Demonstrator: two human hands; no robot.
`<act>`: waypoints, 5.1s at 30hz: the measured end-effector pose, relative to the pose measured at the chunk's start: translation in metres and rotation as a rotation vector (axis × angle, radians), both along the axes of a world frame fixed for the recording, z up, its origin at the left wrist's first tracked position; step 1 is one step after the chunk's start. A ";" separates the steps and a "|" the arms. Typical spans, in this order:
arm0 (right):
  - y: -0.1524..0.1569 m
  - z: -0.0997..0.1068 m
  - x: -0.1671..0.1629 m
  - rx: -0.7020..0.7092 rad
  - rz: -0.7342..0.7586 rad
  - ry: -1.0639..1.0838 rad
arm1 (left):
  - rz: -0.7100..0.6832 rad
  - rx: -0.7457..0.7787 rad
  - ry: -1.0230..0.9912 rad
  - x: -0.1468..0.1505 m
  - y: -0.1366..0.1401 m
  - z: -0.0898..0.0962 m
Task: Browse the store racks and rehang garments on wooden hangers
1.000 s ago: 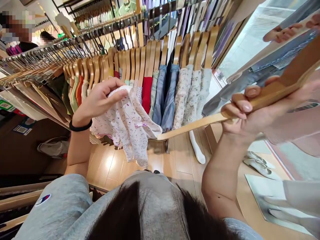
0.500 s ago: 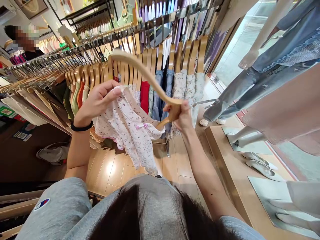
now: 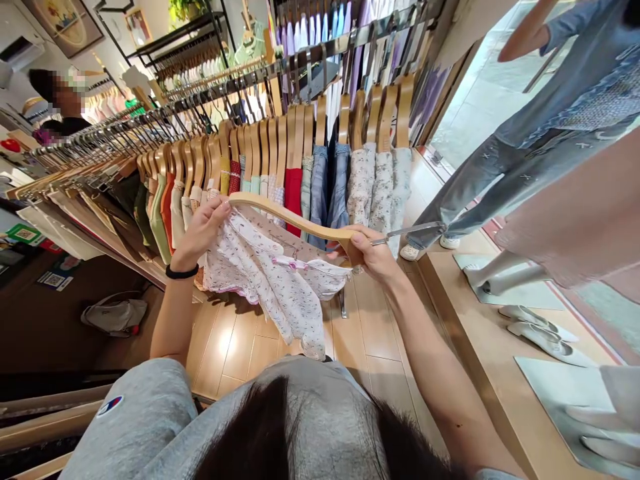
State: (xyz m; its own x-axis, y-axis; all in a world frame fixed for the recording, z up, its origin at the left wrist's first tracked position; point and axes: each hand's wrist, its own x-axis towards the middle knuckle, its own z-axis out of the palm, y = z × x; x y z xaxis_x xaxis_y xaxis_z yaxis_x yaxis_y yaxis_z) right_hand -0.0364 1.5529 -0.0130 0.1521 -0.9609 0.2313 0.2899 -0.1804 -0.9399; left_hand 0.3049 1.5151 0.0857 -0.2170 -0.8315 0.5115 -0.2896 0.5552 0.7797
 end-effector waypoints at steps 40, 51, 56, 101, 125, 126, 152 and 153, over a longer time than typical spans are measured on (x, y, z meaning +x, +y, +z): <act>0.045 0.040 -0.095 0.026 0.013 0.351 | -0.320 0.604 0.061 -0.086 0.013 -0.062; 0.048 0.019 -0.074 0.072 -0.003 0.276 | -0.574 0.564 0.044 -0.096 0.014 -0.063; 0.050 0.009 -0.071 0.074 -0.099 0.255 | -0.574 0.390 -0.341 -0.096 0.020 -0.055; 0.079 -0.020 -0.002 0.395 -0.642 -0.248 | -0.808 0.230 -0.753 -0.167 0.044 -0.110; 0.092 0.036 -0.046 -0.011 -0.847 0.901 | -0.856 0.175 -0.903 -0.158 0.053 -0.113; 0.093 0.038 -0.050 -0.027 -0.759 0.846 | -0.881 0.171 -0.889 -0.157 0.049 -0.112; 0.095 -0.009 -0.091 0.186 -0.381 0.242 | -0.835 0.339 -0.647 -0.132 0.014 -0.044; 0.097 -0.012 -0.099 0.164 -0.466 0.172 | -0.792 0.310 -0.643 -0.130 0.012 -0.040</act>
State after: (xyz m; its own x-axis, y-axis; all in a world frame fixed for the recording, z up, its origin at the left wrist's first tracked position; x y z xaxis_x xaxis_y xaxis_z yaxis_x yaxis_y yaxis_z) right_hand -0.1356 1.6504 -0.0245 -0.2777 -0.9572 0.0812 0.0528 -0.0996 -0.9936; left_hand 0.1746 1.5270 0.0453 -0.9069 -0.4090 -0.1014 -0.3405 0.5694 0.7483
